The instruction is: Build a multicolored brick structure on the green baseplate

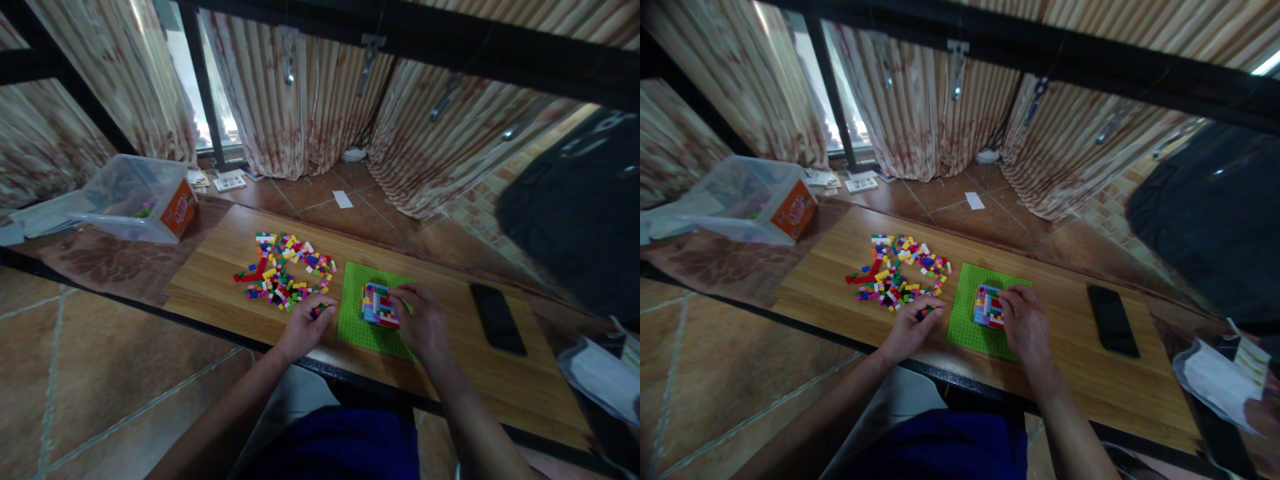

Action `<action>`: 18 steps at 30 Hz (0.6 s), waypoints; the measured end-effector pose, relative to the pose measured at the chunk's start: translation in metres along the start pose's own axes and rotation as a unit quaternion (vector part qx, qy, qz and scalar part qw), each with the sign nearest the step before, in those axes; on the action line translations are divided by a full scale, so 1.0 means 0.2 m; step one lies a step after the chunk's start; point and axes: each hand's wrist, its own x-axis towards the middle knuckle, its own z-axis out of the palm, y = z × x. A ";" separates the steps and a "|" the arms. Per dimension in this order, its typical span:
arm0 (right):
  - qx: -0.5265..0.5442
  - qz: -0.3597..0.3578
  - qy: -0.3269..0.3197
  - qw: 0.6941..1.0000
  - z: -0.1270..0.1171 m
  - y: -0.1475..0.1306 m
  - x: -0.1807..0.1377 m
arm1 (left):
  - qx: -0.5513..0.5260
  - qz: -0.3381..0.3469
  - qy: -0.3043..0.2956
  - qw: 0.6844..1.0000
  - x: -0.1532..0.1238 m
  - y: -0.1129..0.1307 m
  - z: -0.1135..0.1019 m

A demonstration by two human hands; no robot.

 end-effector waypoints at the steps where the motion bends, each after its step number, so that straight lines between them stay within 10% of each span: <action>1: -0.016 -0.008 -0.008 1.000 0.00 0.02 0.00 | 0.001 0.000 0.001 1.000 0.00 0.00 0.00; 18: 0.027 0.146 0.001 0.989 0.07 0.00 0.02 | 0.013 -0.001 0.001 1.000 0.00 0.00 0.01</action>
